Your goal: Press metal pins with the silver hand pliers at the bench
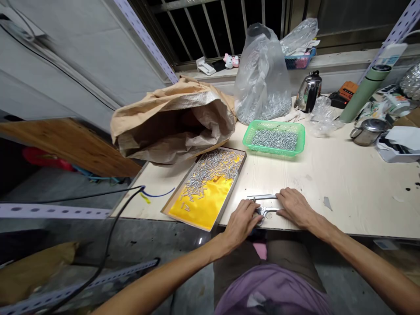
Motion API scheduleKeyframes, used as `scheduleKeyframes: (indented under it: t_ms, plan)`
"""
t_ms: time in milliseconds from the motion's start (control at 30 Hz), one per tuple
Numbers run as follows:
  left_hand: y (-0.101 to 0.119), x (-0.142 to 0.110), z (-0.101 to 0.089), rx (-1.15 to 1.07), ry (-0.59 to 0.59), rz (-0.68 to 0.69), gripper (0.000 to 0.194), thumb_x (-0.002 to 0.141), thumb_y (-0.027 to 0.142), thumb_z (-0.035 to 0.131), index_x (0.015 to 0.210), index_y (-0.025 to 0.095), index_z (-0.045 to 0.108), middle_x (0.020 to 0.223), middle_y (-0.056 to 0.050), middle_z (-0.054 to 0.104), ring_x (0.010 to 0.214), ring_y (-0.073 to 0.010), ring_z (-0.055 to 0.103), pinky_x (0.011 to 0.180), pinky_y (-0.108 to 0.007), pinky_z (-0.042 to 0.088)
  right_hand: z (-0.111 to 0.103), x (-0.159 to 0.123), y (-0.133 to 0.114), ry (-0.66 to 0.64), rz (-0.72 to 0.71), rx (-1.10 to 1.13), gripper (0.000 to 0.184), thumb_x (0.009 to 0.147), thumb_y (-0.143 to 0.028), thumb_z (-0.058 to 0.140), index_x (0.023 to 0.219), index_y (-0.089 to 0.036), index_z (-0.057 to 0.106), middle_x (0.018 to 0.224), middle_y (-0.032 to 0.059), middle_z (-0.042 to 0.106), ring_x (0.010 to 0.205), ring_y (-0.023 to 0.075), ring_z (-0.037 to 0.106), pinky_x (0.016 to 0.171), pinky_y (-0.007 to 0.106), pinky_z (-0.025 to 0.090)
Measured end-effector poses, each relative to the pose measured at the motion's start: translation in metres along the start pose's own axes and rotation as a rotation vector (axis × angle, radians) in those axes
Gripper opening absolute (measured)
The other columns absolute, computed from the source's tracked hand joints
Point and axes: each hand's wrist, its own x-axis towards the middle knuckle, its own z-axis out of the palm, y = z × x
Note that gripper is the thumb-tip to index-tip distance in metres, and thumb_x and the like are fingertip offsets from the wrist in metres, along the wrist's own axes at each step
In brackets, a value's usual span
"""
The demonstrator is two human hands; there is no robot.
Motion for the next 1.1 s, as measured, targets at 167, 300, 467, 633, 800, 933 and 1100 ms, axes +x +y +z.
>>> scheduleKeyframes:
  t_ms: [167,300,467,633,800,933,1100]
  plan:
    - [0.008,0.036,0.021,0.21,-0.112,0.238,0.044,0.084,0.026,0.059,0.124,0.015,0.043,0.123,-0.014,0.051,0.112,-0.0272,0.048,0.092,-0.043,0.043,0.002,-0.005,-0.002,0.035,0.013,-0.003,0.036,0.075,-0.031,0.07,0.102,-0.012,0.056,0.095,0.0087,0.059,0.088,0.0231,0.051,0.076,0.034,0.038]
    - [0.007,0.053,0.023,0.32,-0.275,0.259,0.042,0.085,0.027,0.058,0.122,0.013,0.043,0.108,-0.012,0.056,0.099,-0.0258,0.051,0.081,-0.039,0.045,0.007,-0.007,-0.004,0.092,0.011,0.001,0.032,0.074,-0.029,0.071,0.099,-0.014,0.056,0.09,0.0077,0.058,0.083,0.0219,0.051,0.072,0.032,0.038]
    - [0.007,0.051,0.017,0.317,-0.343,0.321,0.015,0.092,0.027,0.048,0.099,0.015,0.053,0.095,-0.007,0.057,0.089,-0.0213,0.05,0.076,-0.033,0.042,0.026,-0.011,-0.012,0.178,0.034,0.02,0.004,0.082,-0.017,0.061,0.082,-0.017,0.057,0.076,0.0042,0.056,0.072,0.0185,0.051,0.063,0.03,0.035]
    - [0.007,0.052,0.015,0.254,-0.361,0.325,0.016,0.093,0.026,0.044,0.087,0.016,0.055,0.087,-0.006,0.058,0.085,-0.0196,0.05,0.075,-0.032,0.043,0.035,-0.015,-0.015,0.221,0.057,0.122,0.012,0.088,-0.017,0.053,0.076,-0.018,0.057,0.071,0.0022,0.053,0.067,0.0159,0.049,0.061,0.028,0.035]
    - [0.003,0.05,0.021,0.213,-0.228,0.288,0.024,0.09,0.029,0.05,0.11,0.015,0.051,0.106,-0.01,0.059,0.099,-0.0231,0.053,0.085,-0.037,0.046,0.017,-0.01,0.002,0.164,0.063,0.145,0.025,0.079,-0.031,0.066,0.098,-0.017,0.059,0.088,0.0066,0.059,0.081,0.021,0.052,0.07,0.031,0.04]
    - [0.007,0.026,0.042,0.215,-0.044,0.253,0.035,0.092,0.026,0.046,0.125,0.014,0.043,0.132,-0.017,0.049,0.126,-0.027,0.043,0.101,-0.045,0.04,0.01,0.0,0.024,0.135,0.015,0.215,0.029,0.086,-0.034,0.056,0.11,-0.017,0.058,0.094,0.0078,0.061,0.085,0.0213,0.054,0.075,0.033,0.042]
    - [0.025,0.0,0.064,0.112,-0.022,0.303,0.042,0.093,0.037,0.045,0.128,0.014,0.043,0.133,-0.015,0.051,0.132,-0.0255,0.039,0.107,-0.046,0.035,0.01,0.02,0.041,0.164,0.041,0.133,0.017,0.09,-0.022,0.047,0.088,-0.018,0.063,0.086,0.0076,0.061,0.082,0.0212,0.052,0.073,0.033,0.039]
